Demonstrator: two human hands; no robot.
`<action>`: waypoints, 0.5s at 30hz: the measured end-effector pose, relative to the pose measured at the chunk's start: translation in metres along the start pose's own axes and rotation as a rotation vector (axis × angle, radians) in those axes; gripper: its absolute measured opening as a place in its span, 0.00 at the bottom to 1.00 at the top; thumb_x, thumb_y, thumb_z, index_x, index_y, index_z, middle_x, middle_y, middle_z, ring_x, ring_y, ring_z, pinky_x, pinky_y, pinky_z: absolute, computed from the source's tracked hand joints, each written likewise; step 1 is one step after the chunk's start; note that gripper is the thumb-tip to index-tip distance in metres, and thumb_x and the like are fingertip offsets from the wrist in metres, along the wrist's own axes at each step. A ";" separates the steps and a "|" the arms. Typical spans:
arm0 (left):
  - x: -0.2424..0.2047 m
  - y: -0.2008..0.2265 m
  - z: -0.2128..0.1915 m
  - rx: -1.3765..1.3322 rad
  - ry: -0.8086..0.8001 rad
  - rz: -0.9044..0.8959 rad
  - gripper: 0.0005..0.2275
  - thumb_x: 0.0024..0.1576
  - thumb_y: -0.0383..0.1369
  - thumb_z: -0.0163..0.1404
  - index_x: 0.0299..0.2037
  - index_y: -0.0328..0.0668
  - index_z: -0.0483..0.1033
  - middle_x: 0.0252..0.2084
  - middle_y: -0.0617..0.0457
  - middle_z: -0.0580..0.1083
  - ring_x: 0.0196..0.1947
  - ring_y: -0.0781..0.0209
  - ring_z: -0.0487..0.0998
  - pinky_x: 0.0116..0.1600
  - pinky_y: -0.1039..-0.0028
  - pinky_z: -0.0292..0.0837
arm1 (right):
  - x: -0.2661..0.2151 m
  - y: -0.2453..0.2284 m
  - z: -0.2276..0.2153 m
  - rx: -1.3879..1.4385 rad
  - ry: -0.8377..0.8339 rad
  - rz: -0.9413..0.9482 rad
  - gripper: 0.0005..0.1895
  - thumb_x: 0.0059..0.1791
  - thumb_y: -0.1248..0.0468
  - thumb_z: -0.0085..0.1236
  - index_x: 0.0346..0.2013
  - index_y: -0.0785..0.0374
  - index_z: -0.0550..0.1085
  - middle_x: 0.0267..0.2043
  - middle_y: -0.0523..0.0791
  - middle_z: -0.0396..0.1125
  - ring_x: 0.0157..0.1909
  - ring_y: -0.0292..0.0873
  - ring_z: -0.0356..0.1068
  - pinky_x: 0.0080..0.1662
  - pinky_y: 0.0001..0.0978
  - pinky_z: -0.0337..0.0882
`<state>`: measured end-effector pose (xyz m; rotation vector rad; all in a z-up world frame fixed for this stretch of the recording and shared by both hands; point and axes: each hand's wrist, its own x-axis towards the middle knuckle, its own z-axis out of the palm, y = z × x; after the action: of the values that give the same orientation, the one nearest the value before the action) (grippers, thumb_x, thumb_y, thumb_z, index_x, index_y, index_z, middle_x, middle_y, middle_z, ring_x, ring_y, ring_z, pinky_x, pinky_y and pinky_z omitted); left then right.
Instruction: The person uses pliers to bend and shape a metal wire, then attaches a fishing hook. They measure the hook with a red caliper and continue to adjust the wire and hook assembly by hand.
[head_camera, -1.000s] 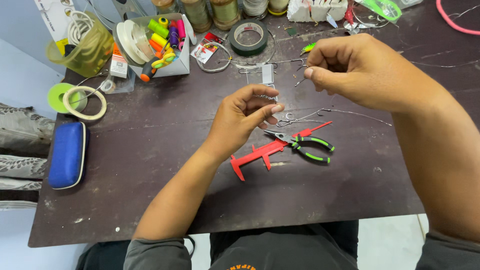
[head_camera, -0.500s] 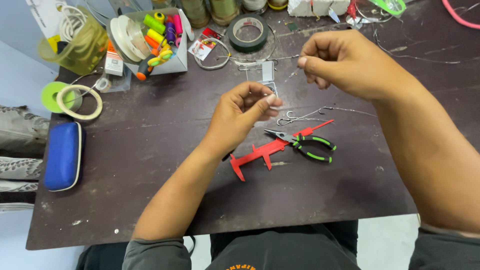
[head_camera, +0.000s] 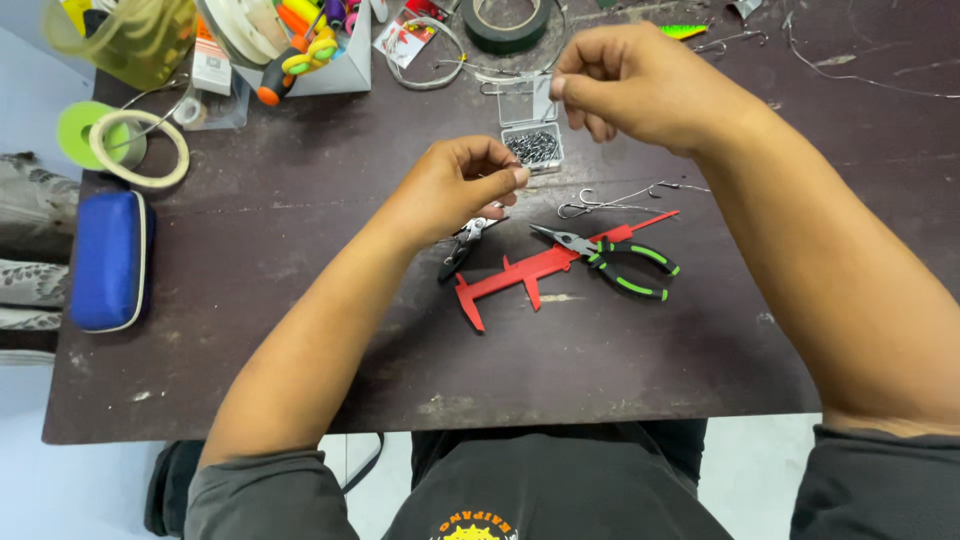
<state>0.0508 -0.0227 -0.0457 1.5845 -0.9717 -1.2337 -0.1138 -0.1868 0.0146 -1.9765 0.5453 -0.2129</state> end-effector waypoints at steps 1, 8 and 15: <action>-0.001 -0.001 0.001 0.003 0.006 0.000 0.05 0.58 0.35 0.56 0.37 0.46 0.75 0.32 0.57 0.77 0.34 0.70 0.80 0.40 0.79 0.81 | 0.001 -0.002 0.001 0.002 -0.003 -0.006 0.08 0.58 0.65 0.52 0.34 0.60 0.70 0.25 0.41 0.66 0.23 0.32 0.64 0.28 0.23 0.63; -0.014 -0.010 0.009 -0.313 -0.002 -0.002 0.05 0.59 0.32 0.54 0.37 0.44 0.71 0.40 0.46 0.82 0.33 0.62 0.83 0.38 0.72 0.83 | 0.006 -0.008 0.011 0.020 0.014 -0.008 0.06 0.57 0.65 0.52 0.35 0.60 0.71 0.27 0.43 0.69 0.23 0.33 0.63 0.28 0.23 0.64; -0.016 -0.027 -0.006 -0.455 0.128 0.002 0.08 0.58 0.33 0.54 0.43 0.47 0.68 0.43 0.41 0.82 0.34 0.57 0.85 0.38 0.68 0.85 | 0.048 0.019 0.035 -0.083 0.029 -0.035 0.05 0.59 0.60 0.51 0.42 0.57 0.72 0.30 0.42 0.70 0.19 0.34 0.63 0.24 0.25 0.66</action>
<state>0.0552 0.0018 -0.0655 1.2816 -0.5600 -1.2302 -0.0637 -0.1876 -0.0225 -2.0676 0.5465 -0.2450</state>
